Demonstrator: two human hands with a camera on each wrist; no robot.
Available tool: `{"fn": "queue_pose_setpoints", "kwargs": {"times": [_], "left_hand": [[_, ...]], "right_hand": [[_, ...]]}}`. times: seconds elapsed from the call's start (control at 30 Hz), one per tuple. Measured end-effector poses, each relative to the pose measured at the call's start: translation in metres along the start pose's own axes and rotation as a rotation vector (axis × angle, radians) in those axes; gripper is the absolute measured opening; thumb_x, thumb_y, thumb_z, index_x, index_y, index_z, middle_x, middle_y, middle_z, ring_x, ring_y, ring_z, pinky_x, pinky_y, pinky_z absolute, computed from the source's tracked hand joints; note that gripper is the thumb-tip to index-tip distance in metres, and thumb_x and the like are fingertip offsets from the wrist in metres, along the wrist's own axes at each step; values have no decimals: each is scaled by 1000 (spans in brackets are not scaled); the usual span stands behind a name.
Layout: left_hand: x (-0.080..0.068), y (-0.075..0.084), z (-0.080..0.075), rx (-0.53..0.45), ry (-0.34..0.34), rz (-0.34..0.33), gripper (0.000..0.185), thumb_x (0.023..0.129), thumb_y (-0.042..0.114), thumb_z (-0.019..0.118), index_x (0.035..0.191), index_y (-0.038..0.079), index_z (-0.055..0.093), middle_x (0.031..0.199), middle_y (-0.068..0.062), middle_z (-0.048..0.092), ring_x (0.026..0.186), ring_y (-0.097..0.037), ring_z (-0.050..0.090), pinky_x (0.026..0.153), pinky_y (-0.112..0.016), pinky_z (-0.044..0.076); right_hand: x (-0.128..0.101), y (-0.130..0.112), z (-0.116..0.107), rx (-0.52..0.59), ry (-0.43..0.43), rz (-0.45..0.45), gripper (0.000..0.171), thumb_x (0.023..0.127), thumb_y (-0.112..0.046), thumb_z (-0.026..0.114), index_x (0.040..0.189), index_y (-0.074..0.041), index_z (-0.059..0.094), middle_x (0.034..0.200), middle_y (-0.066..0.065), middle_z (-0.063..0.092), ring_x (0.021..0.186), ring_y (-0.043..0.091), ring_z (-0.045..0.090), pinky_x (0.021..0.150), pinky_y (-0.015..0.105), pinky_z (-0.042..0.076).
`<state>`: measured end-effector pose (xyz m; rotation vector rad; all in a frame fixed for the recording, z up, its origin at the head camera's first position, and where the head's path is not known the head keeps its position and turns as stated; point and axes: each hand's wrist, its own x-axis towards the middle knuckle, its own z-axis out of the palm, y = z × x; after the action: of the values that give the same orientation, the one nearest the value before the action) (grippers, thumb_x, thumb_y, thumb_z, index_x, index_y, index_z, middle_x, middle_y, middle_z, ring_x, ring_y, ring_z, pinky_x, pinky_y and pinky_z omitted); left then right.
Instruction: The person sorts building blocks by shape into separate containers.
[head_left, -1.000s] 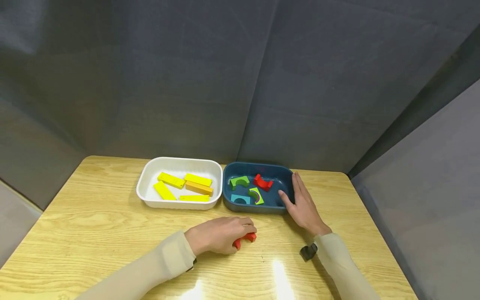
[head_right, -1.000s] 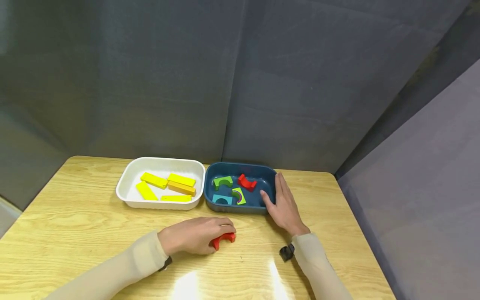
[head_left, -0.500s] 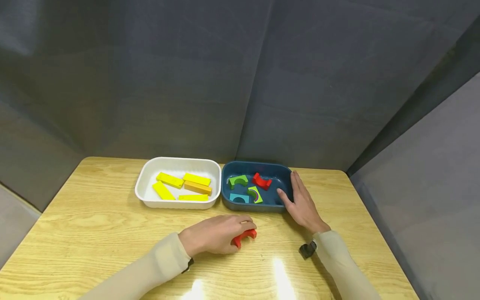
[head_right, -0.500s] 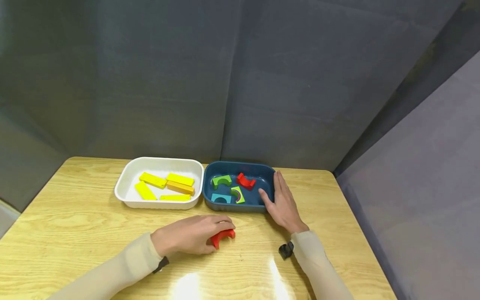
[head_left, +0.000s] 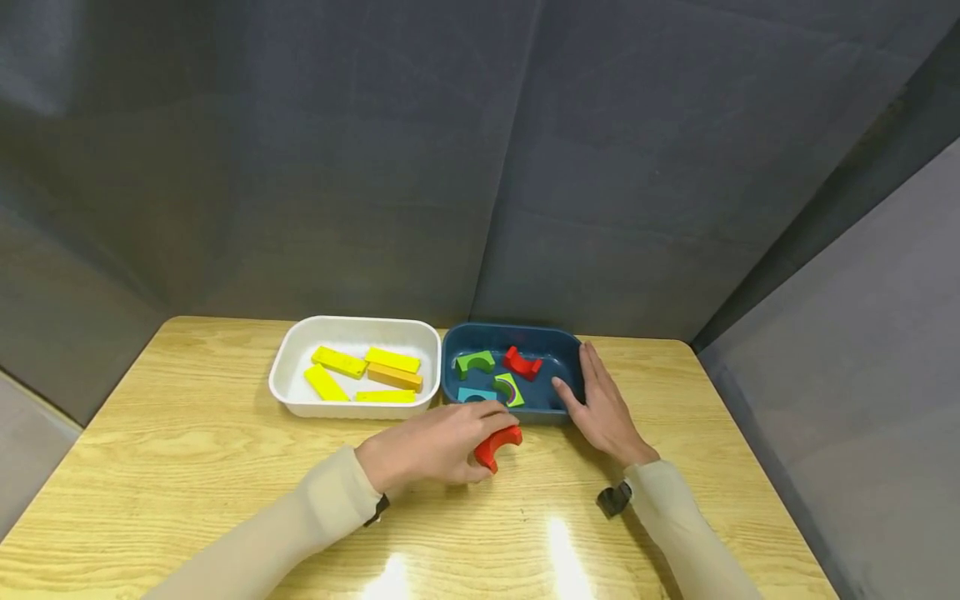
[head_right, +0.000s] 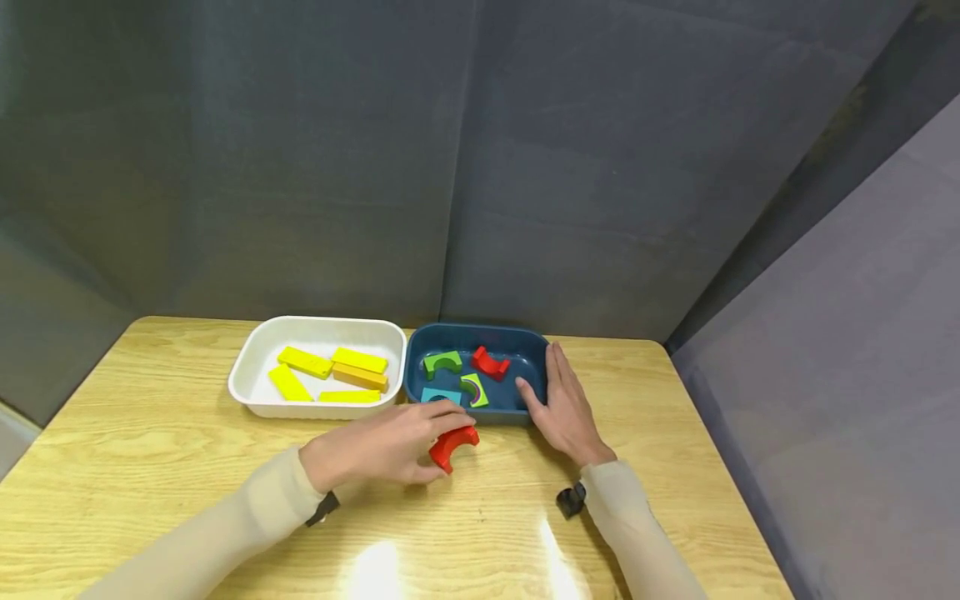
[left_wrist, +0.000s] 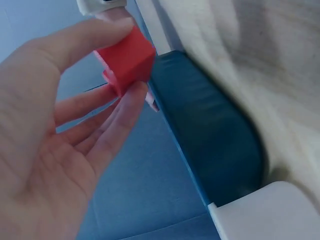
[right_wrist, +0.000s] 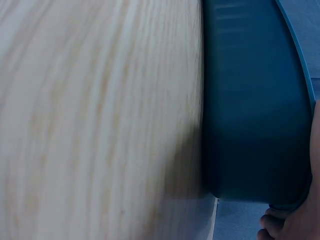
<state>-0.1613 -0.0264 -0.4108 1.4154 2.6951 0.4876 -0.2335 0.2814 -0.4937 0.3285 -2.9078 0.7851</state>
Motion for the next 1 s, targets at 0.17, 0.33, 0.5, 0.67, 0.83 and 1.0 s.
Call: {"fn": "queue_pose_setpoints", "kwargs": {"times": [0.17,0.33,0.5,0.67,0.83,1.0], "left_hand": [[5,-2,-9,42,62,10,62,93,36,85,145,9,64,137,-6,64,110,-19,67,94,-26,60],[11,-7,-18,59,88,0,65,92,38,85,146,9,64,140,-7,64,119,-22,65,99,-32,60],[19,-15,-28,45,88,-2,66,93,34,86,148,7,62,142,-10,62,119,-24,65,98,-32,60],[27,-23,-35,9,85,-1,67,91,26,87,149,6,60,144,-11,59,116,-23,66,95,-30,61],[35,-32,-40,-12,66,-22,68,92,20,84,152,7,57,148,-9,56,114,-22,65,94,-30,61],[43,-39,-43,7,31,-64,71,92,20,84,155,10,55,152,-7,54,120,-23,62,99,-33,59]], "right_hand": [[0,1,1,4,9,-11,92,110,-60,46,171,-1,12,180,17,5,163,45,16,130,64,19],[0,2,2,1,12,-14,92,110,-61,47,172,-2,11,180,16,5,163,45,17,129,65,19],[1,2,2,-4,9,-11,92,110,-61,46,171,-1,11,180,17,6,163,46,17,129,66,19],[1,1,2,3,7,-10,92,110,-60,46,171,-1,11,180,18,5,163,45,16,129,66,18],[1,1,2,3,13,-14,93,110,-61,46,171,0,11,180,18,5,163,46,16,129,66,19],[1,2,2,0,11,-14,93,110,-61,46,171,0,12,180,18,5,163,45,16,129,66,19]]}}
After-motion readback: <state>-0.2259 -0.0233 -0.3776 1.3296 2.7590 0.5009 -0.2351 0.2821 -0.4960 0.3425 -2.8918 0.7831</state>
